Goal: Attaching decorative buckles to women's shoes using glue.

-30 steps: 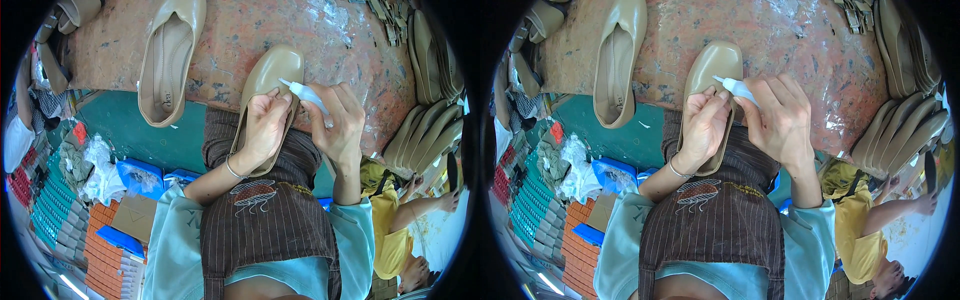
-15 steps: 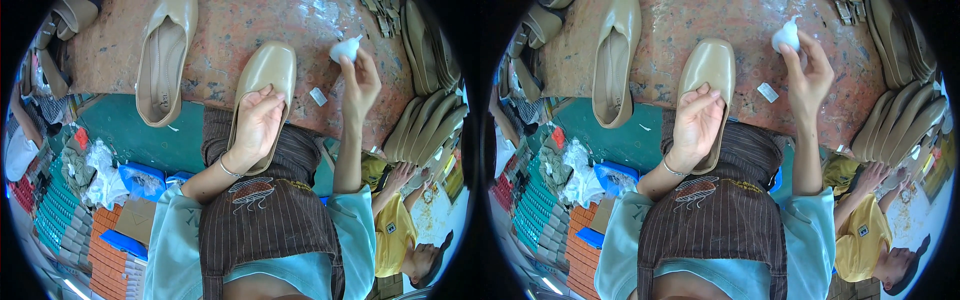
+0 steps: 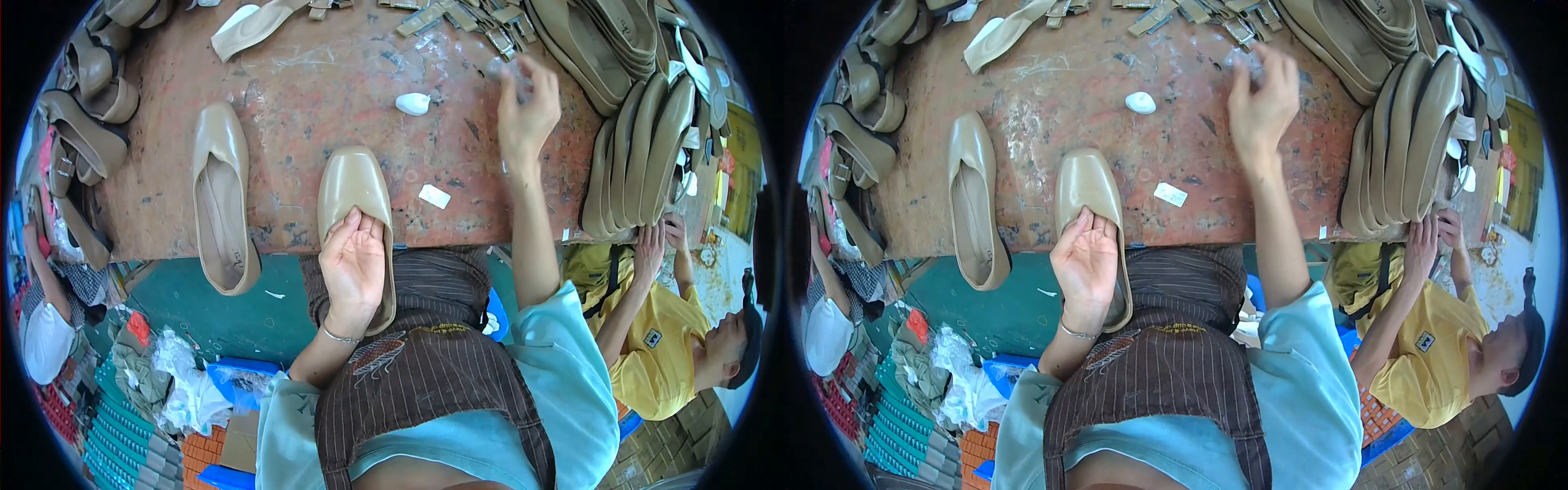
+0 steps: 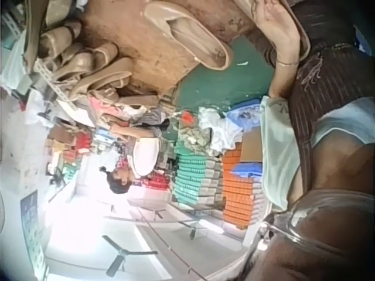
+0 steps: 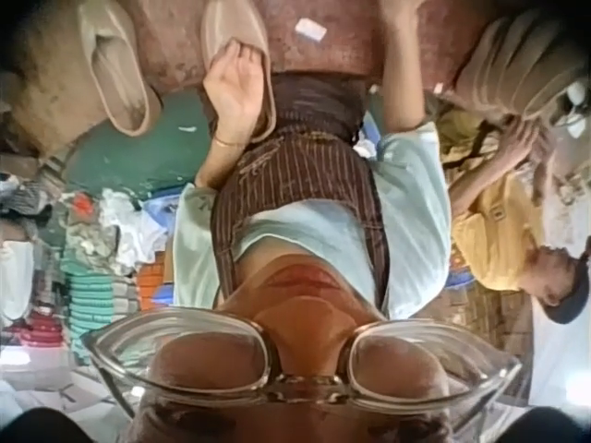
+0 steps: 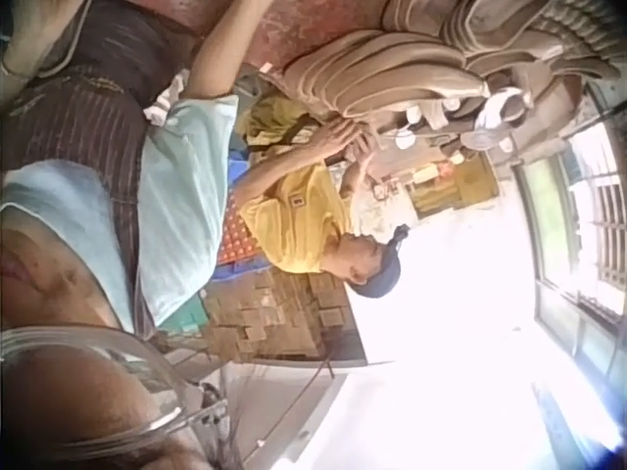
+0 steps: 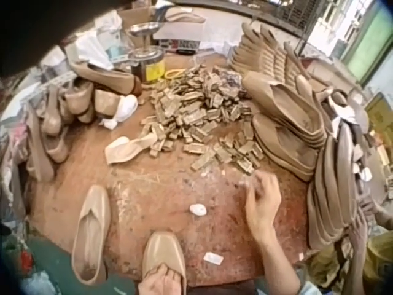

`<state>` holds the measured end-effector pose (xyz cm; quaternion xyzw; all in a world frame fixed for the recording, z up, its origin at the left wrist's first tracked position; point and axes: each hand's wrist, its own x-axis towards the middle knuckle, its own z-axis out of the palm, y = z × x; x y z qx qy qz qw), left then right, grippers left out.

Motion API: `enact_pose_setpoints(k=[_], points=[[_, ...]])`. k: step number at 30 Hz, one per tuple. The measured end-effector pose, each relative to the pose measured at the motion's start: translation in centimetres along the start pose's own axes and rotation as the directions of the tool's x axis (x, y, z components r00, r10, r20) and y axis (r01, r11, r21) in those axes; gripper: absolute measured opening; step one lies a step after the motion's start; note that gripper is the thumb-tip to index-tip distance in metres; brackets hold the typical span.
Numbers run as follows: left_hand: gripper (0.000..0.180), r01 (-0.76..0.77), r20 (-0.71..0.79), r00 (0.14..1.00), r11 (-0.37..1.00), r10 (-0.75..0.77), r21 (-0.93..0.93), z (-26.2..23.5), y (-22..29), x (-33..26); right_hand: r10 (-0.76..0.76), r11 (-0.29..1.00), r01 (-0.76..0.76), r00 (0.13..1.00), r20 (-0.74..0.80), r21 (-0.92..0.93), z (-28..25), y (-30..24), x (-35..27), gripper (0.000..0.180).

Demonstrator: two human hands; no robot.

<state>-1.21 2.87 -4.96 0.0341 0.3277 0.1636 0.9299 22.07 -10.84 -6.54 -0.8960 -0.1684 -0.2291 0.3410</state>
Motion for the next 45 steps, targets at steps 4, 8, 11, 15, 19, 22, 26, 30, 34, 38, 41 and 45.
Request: enact_pose_setpoints(k=[4,8,11,15,19,22,26,30,34,38,41,45], points=[[0.01,-0.04,0.02,0.999,0.999,0.04,0.026,-0.6,-0.5,0.3,0.0,0.981,0.002,1.0,0.01,-0.192,2.1,4.1,2.7,0.028],[0.007,-0.072,-0.054,0.996,0.997,0.073,0.028,-0.2,-0.8,0.6,0.043,0.991,-0.033,0.997,0.071,-0.131,1.4,3.6,2.9,0.027],[0.009,-0.07,-0.097,0.993,0.998,0.07,0.006,0.5,-0.7,0.3,0.251,0.965,-0.257,0.96,0.124,0.041,-0.7,2.5,0.4,0.026],[0.008,-0.077,-0.037,0.996,0.996,0.076,-0.033,-0.9,-1.0,0.2,0.19,0.935,-0.26,0.941,0.279,0.24,-5.5,-4.7,-3.9,0.024],[0.012,-0.058,-0.043,0.997,0.998,0.058,0.004,0.4,-0.9,-0.1,-0.166,0.9,-0.047,0.882,0.441,0.432,-4.8,-10.4,-6.9,0.034],[0.013,-0.063,-0.015,0.998,0.998,0.063,0.019,0.3,-1.0,0.3,-0.189,0.91,-0.037,0.85,0.491,0.414,-3.1,-11.5,-7.5,0.033],[0.014,-0.047,-0.012,0.999,0.999,0.047,-0.006,0.2,-0.9,0.1,-0.264,0.924,0.067,0.824,0.501,0.378,-2.5,-12.0,-7.7,0.032],[0.014,-0.06,0.02,0.998,0.998,0.06,0.016,-0.1,-1.0,0.5,-0.254,0.93,0.061,0.821,0.511,0.364,-2.3,-12.1,-7.9,0.032],[0.017,-0.018,-0.008,1.0,1.0,0.018,0.016,0.2,-0.7,0.5,-0.255,0.928,0.068,0.832,0.493,0.366,-2.1,-12.2,-7.9,0.032],[0.021,0.039,-0.136,0.99,0.996,-0.028,0.079,2.1,-0.2,0.9,-0.146,0.929,-0.069,0.836,0.529,0.365,-1.9,-12.6,-8.4,0.029],[0.018,0.032,-0.203,0.979,0.984,0.004,0.173,3.2,0.1,1.0,-0.08,0.91,-0.155,0.844,0.53,0.384,-1.9,-12.8,-8.9,0.03],[0.016,0.039,-0.124,0.992,0.988,-0.02,0.152,2.3,0.6,-0.1,-0.109,0.823,-0.265,0.795,0.597,0.502,-3.3,-11.8,-8.6,0.033]])
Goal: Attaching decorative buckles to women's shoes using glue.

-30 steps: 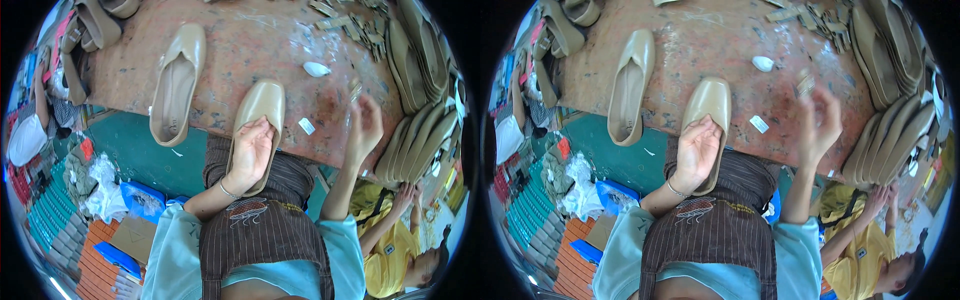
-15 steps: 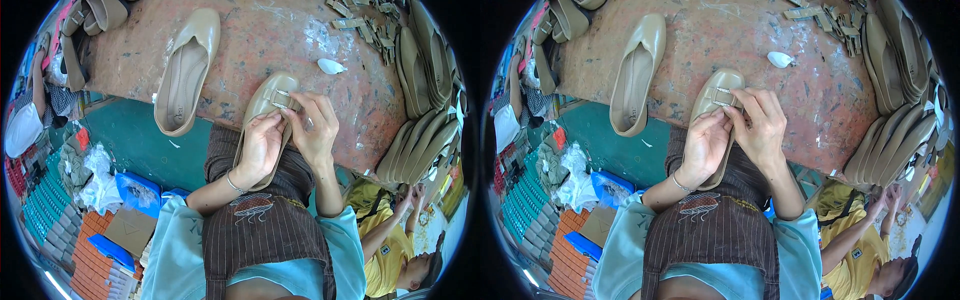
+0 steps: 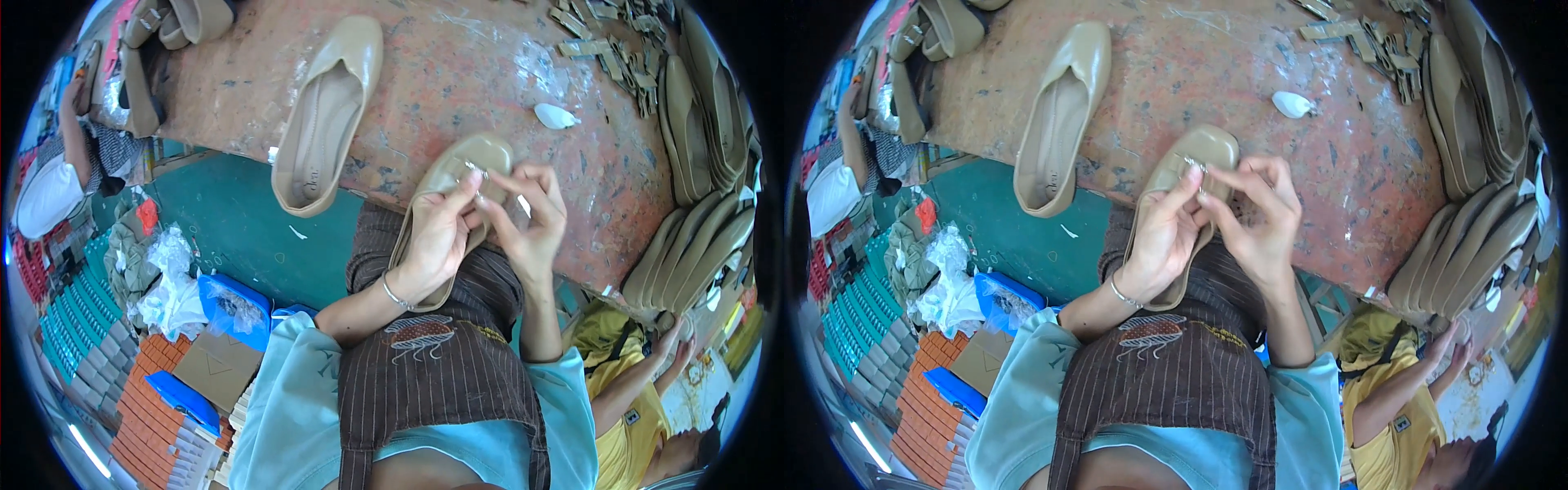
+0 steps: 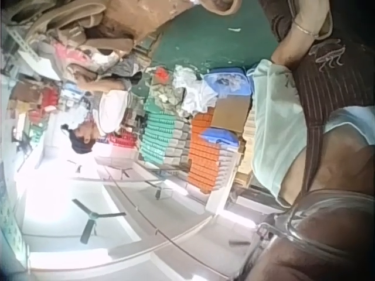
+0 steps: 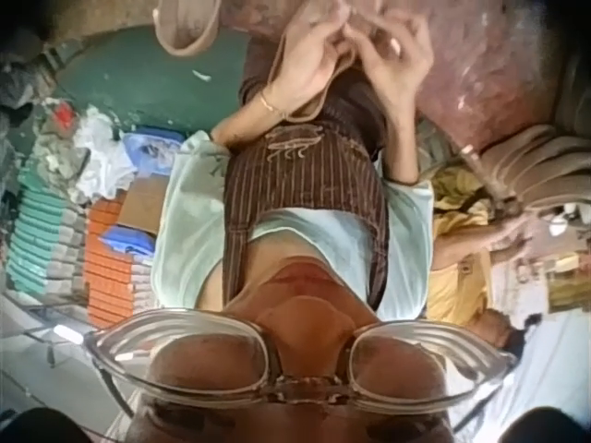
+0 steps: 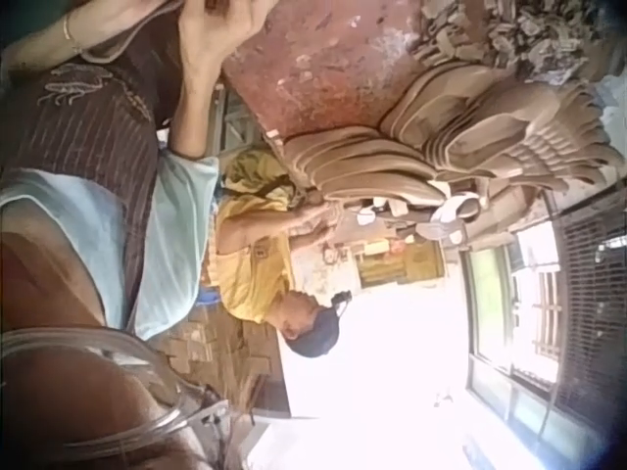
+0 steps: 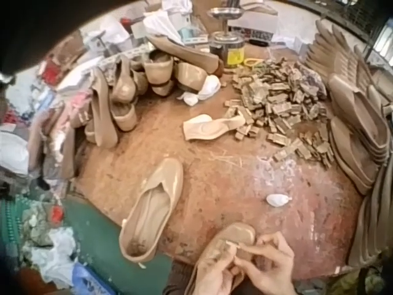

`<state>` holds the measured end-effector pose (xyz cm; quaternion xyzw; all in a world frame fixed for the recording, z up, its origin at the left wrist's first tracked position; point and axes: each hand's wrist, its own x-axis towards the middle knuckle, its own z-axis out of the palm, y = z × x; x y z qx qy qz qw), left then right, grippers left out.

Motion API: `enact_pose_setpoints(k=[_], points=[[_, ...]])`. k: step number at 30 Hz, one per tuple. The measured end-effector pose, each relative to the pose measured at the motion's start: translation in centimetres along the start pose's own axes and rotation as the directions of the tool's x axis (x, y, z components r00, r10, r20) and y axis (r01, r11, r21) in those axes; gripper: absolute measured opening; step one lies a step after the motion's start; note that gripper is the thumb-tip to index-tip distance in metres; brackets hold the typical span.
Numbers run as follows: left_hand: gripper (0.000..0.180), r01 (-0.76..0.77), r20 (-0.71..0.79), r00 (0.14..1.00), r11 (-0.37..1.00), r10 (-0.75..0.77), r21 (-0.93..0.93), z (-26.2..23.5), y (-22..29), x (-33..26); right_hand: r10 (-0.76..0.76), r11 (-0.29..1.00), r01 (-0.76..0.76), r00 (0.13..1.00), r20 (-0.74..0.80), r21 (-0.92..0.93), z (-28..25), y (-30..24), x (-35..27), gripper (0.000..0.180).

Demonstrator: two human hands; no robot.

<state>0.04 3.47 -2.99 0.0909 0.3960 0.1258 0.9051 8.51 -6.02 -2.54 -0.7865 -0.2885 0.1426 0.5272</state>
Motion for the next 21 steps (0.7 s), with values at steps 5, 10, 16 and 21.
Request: enact_pose_setpoints(k=[5,10,16,21], points=[[0.012,0.08,-0.083,0.993,0.996,-0.083,-0.044,2.5,6.2,-6.1,0.039,0.946,0.016,0.986,-0.162,0.324,-4.0,1.8,-1.0,0.035],[0.035,-0.252,0.741,0.638,0.966,0.209,-0.056,7.7,23.0,-6.7,0.08,0.99,-0.115,0.93,-0.359,-0.077,-4.5,4.2,2.1,0.036],[0.035,-0.546,0.281,0.837,0.733,0.469,0.405,12.0,37.7,3.2,0.094,0.987,-0.128,0.951,-0.295,-0.098,-2.9,4.8,4.5,0.048],[0.032,-0.5,0.382,0.741,0.074,0.553,0.863,6.0,22.2,2.8,0.015,0.942,-0.114,0.954,-0.299,-0.316,-2.3,5.5,5.4,0.046]])
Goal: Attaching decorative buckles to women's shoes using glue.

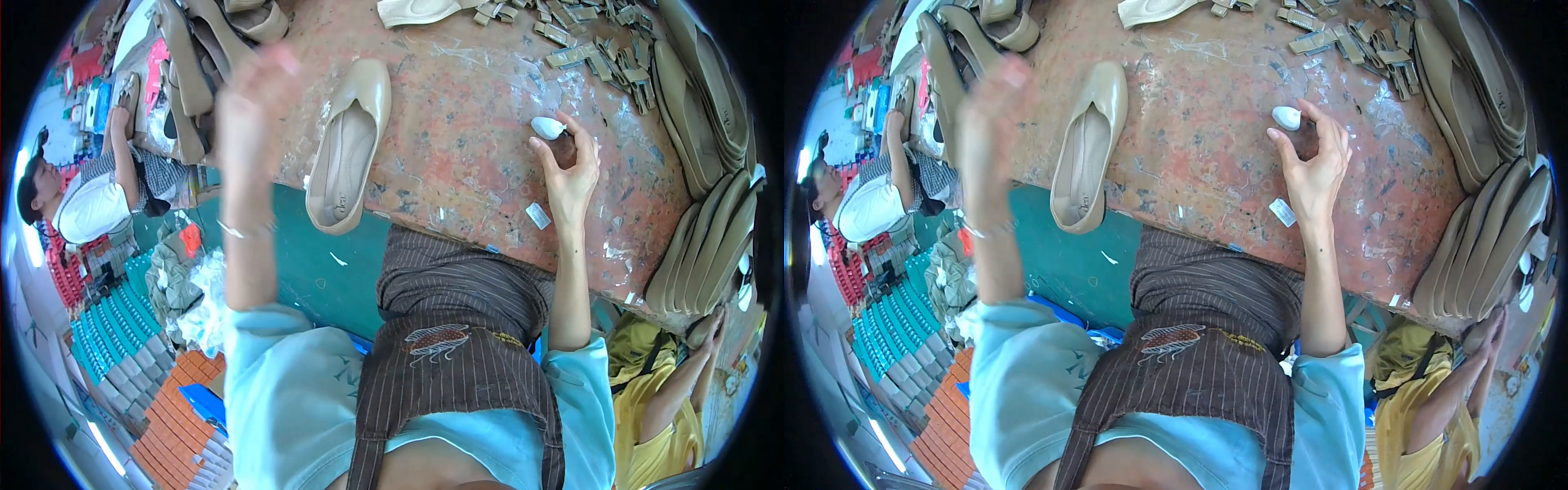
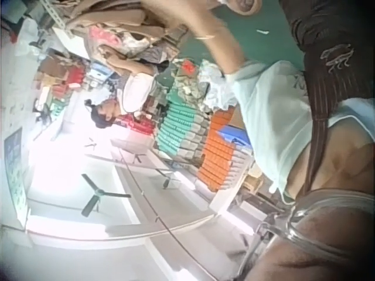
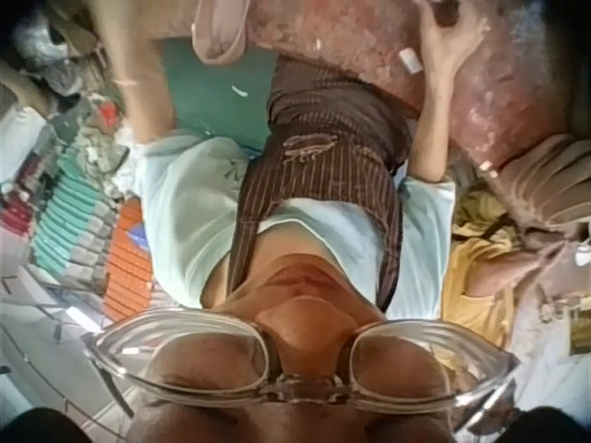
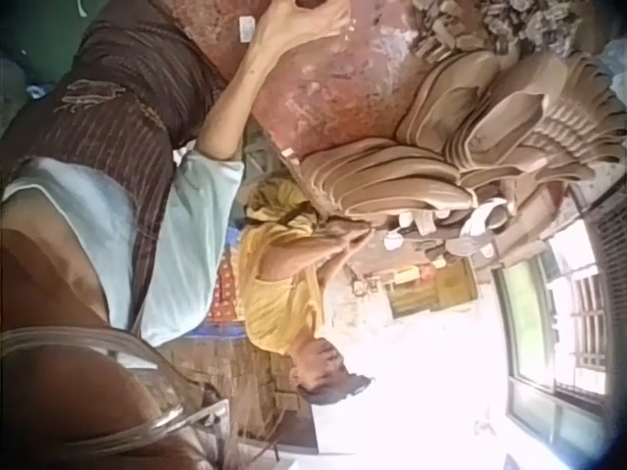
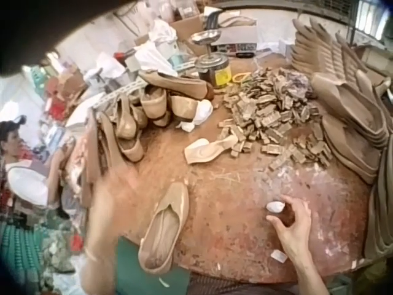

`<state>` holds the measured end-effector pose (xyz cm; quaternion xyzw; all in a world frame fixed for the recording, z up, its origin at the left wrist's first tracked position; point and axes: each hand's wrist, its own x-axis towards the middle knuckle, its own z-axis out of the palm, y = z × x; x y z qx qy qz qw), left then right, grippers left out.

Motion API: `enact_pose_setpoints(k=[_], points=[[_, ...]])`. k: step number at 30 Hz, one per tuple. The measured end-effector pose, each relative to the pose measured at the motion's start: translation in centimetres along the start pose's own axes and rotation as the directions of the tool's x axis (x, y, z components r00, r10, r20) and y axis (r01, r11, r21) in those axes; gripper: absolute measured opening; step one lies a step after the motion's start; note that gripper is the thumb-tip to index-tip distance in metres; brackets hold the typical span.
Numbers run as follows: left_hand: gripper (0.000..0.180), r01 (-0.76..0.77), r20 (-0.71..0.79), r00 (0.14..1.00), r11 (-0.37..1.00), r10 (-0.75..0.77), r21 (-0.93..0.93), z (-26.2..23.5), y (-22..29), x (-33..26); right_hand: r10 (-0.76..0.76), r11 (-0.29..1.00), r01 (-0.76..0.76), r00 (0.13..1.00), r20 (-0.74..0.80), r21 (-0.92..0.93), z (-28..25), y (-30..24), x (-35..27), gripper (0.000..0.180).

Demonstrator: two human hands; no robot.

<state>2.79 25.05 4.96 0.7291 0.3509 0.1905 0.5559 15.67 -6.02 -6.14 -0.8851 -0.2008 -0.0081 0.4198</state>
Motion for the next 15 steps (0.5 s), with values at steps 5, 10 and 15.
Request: enact_pose_setpoints(k=[5,10,15], points=[[0.037,0.441,0.167,0.896,0.776,-0.412,-0.45,2.3,-6.2,-5.8,0.005,0.999,-0.005,1.0,0.012,0.034,0.6,-0.4,0.7,0.035],[0.026,0.52,0.415,0.835,0.271,-0.361,-0.81,3.3,-12.6,-0.6,0.161,0.864,-0.167,0.985,0.054,0.475,0.6,0.1,-0.5,0.019],[0.014,0.468,0.425,0.867,0.131,-0.259,-0.874,7.2,-8.7,-2.7,0.21,0.813,-0.22,0.974,0.08,0.54,-2.7,-2.1,-3.5,0.018]])
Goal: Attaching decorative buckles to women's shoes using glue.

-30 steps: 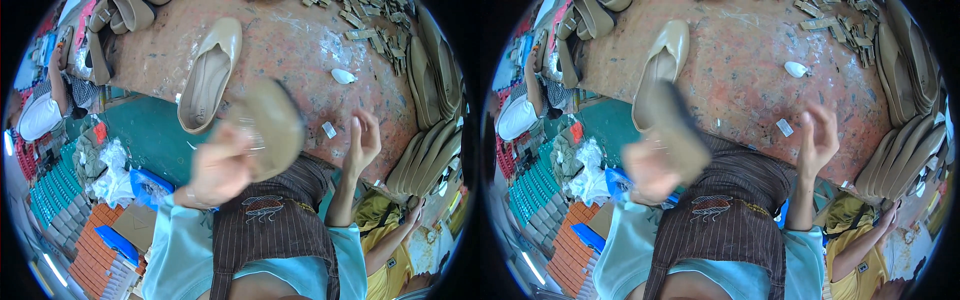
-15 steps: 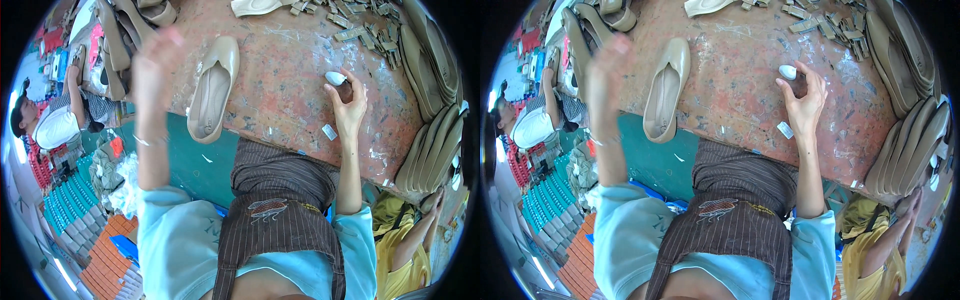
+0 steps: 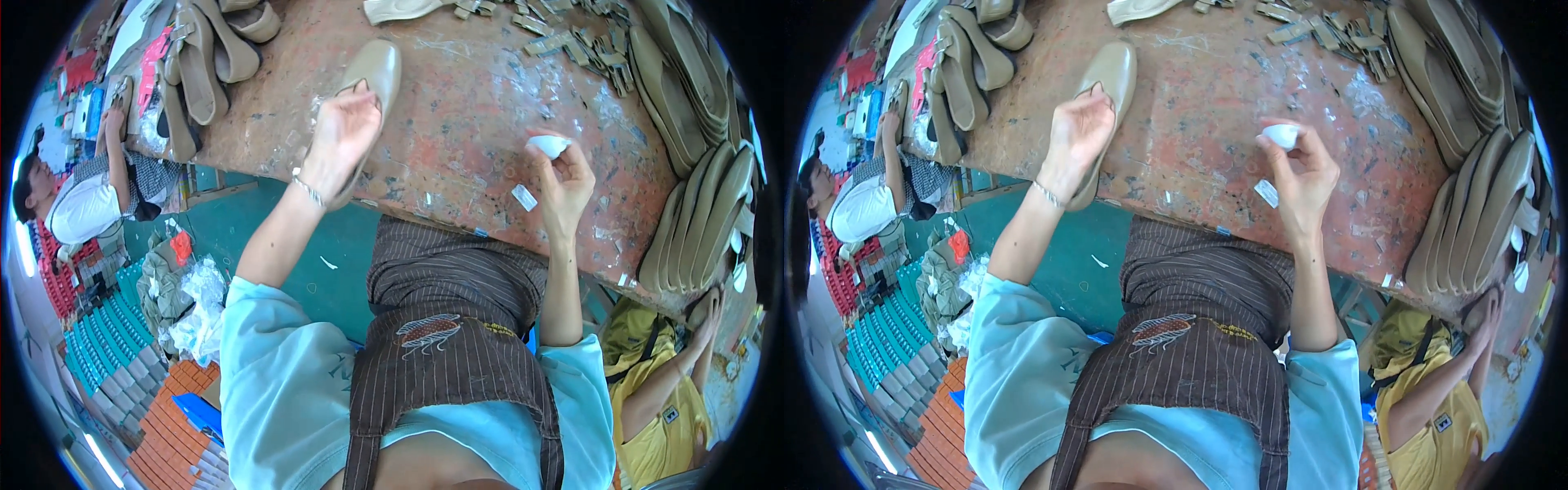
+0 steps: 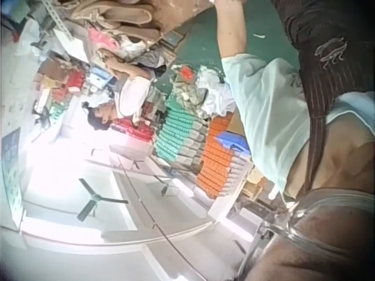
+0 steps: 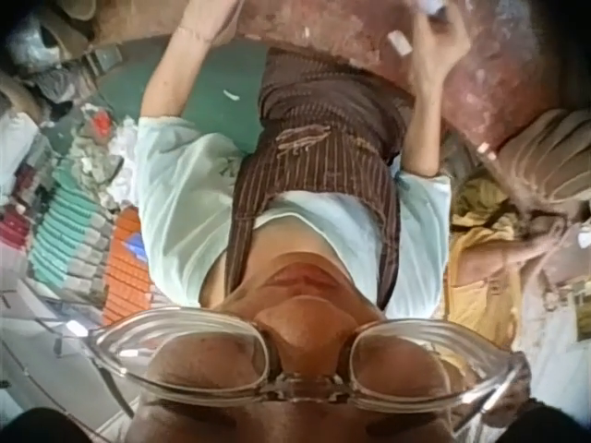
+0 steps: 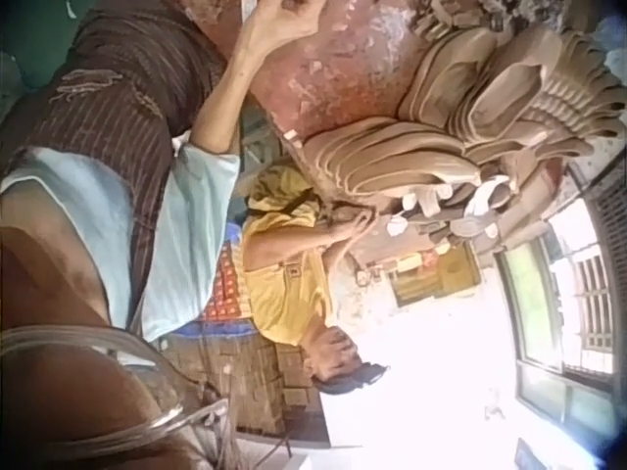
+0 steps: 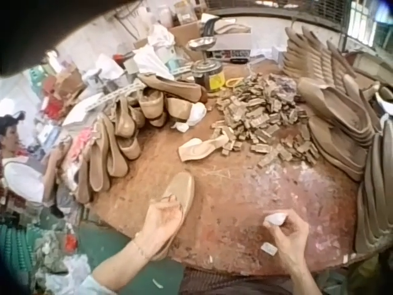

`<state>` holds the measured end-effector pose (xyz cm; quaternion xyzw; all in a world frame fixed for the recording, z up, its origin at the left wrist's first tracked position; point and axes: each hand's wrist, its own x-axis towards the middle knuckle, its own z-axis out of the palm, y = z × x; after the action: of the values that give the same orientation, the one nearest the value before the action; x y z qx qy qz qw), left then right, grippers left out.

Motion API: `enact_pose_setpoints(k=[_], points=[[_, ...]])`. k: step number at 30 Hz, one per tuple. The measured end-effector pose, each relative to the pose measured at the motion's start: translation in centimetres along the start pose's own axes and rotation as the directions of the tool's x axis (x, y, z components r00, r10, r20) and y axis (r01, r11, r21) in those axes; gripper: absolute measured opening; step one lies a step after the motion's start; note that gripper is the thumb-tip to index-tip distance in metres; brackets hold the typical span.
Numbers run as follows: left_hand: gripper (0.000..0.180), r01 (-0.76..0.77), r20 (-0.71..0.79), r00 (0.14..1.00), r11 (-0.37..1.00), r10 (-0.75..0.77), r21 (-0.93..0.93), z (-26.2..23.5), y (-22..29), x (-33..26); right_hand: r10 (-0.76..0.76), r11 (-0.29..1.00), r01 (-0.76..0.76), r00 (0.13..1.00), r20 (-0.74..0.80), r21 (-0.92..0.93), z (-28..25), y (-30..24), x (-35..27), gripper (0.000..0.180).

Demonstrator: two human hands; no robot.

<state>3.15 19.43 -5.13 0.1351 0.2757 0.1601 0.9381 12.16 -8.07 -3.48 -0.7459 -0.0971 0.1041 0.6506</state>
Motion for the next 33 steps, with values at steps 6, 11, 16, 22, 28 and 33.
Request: enact_pose_setpoints(k=[6,11,16,22,28,33], points=[[0.018,0.161,0.098,0.982,0.987,-0.16,-0.003,-0.1,-12.0,-9.3,-0.225,0.94,0.262,0.957,0.184,-0.216,-1.3,-1.1,-3.5,0.027],[0.014,-0.162,-0.015,0.987,0.986,0.163,0.049,0.5,-16.1,-10.0,-0.319,0.828,0.433,0.886,0.337,-0.355,-1.8,-0.5,-4.0,0.03],[0.011,-0.065,-0.002,0.998,0.995,0.065,0.076,0.2,-15.9,-10.0,-0.33,0.765,0.495,0.85,0.409,-0.411,-1.0,-0.5,-3.6,0.028],[0.015,-0.023,0.017,1.0,0.998,0.022,0.054,0.7,-15.7,-10.3,-0.332,0.706,0.538,0.826,0.457,-0.46,0.1,-0.8,-3.3,0.023],[0.016,-0.022,0.001,1.0,0.998,0.022,0.059,0.0,-16.0,-10.3,-0.298,0.694,0.526,0.832,0.468,-0.492,0.2,-1.2,-3.2,0.022],[0.017,0.013,-0.044,0.999,0.998,-0.011,0.063,-0.2,-15.8,-10.3,-0.285,0.69,0.524,0.831,0.478,-0.499,0.6,-1.6,-3.1,0.022]])
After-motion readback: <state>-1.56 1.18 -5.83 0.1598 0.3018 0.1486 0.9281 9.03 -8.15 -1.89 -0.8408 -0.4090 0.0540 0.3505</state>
